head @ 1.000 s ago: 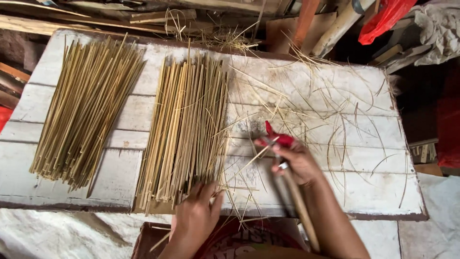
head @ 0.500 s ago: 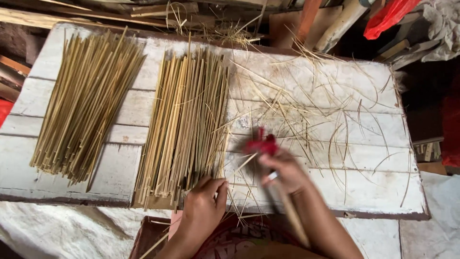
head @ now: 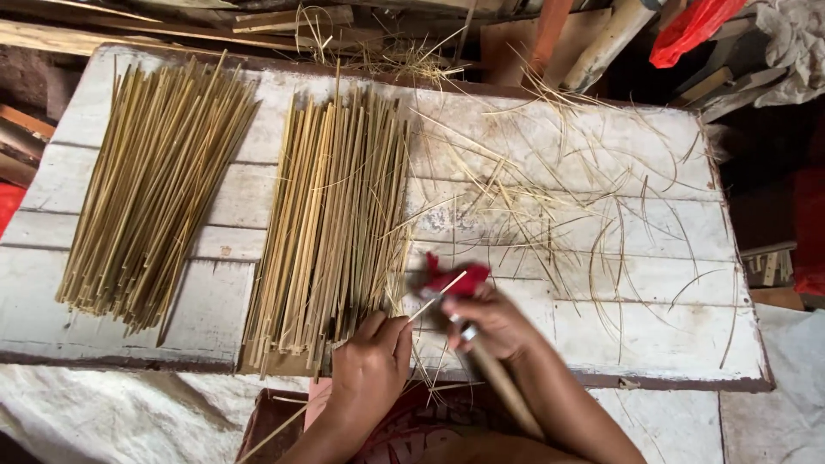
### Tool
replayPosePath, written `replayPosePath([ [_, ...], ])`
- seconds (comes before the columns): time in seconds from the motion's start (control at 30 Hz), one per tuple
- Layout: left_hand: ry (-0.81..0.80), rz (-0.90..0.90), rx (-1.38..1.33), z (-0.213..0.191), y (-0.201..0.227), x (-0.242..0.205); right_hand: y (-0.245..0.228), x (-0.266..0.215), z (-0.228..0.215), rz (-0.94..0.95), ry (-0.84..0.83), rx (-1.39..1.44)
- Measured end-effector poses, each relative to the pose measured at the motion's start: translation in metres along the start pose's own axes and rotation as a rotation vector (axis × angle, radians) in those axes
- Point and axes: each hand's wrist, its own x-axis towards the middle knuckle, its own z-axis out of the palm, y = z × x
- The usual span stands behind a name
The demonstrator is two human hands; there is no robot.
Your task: Stripping the outer layer of thin wooden sticks using a handheld blade tool
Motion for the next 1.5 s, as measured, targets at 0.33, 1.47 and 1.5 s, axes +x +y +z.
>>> replayPosePath([
  [0.33, 0.263, 0.416, 0.645, -0.089, -0.001, 0.061, -0.047, -0.036, -0.04, -0.335, 0.22, 0.097],
  [1.47, -0.241, -0.176, -0.569, -0.036, -0.019, -0.015, -0.093, -0.019, 0.01, -0.153, 0.247, -0.452],
  [1.5, -0.247, -0.171, -0.568, -0.042, -0.019, -0.017, -0.108, -0.024, 0.0, -0.158, 0.251, -0.449],
])
